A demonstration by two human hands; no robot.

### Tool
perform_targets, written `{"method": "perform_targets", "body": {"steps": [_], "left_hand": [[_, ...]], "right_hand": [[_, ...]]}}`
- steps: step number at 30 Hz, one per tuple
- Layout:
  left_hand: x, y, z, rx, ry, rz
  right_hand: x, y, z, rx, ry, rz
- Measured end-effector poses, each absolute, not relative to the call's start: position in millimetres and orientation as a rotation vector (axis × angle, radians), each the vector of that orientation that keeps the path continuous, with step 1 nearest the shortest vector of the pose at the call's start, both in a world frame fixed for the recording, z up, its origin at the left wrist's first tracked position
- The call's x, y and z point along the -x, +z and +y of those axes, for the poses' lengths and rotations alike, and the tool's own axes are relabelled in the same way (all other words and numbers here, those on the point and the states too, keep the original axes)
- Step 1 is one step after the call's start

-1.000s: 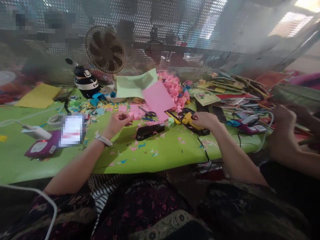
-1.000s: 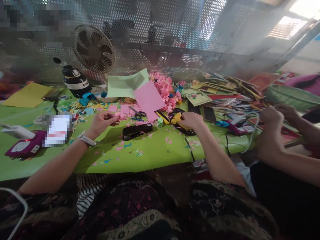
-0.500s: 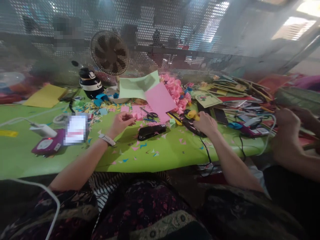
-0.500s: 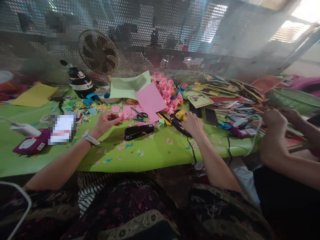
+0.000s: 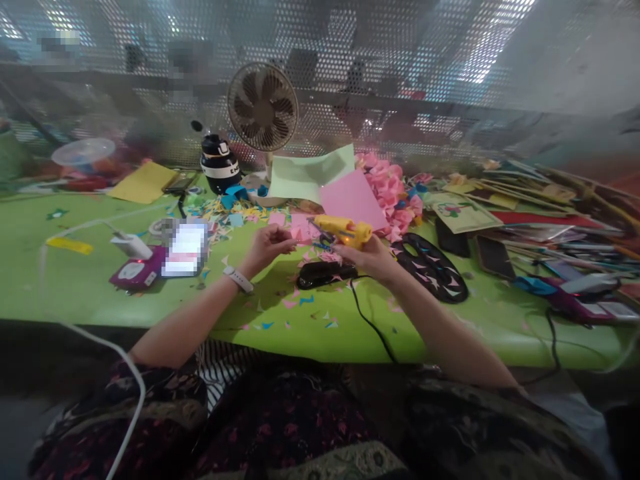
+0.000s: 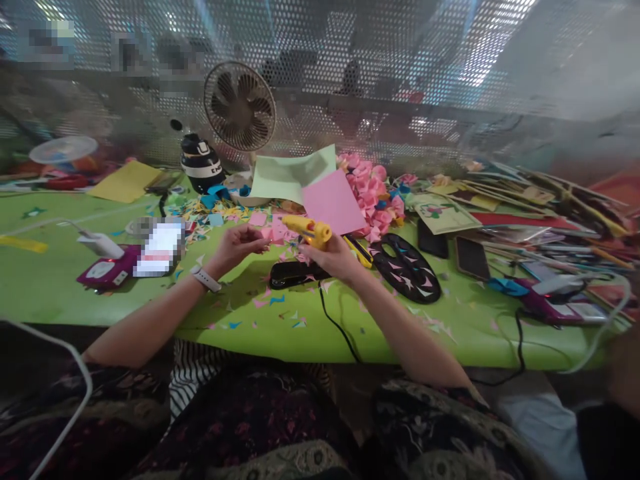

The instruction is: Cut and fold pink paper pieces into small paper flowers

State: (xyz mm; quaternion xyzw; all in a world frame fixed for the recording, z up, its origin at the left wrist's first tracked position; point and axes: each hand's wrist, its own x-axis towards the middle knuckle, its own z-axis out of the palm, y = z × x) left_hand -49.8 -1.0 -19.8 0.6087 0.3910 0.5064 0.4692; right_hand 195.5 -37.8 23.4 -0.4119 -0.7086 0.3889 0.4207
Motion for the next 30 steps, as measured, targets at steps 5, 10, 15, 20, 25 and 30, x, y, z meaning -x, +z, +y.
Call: {"method": "perform_targets", "body": {"steps": [5,10,15,20,25,30], "left_hand": [[49,-16,-3,-1.458,1.243,0.968],[49,-16,-5,-1.449,1.247,0.935],[49,-18,-4,-1.446,1.241,0.881],[47,-17,-5,-1.444,1.241,0.86],[46,-14,-6,-1.446,1.259,0.868],[45,-15,-7,-1.474,1.276,0.874]], "right_hand": [[-181,14,-41,0.954,1.046,-1.806],[-184,7,-43,0.948,1.095,-1.784],[-184,2,-40,0.935,1.127,-1.763],[-184,1,-40,0.939,1.101,-1.769],[-186,-1,-40,0.992,1.043,-1.793],[-187,-1,-42,1.002,1.026,-1.827]]}}
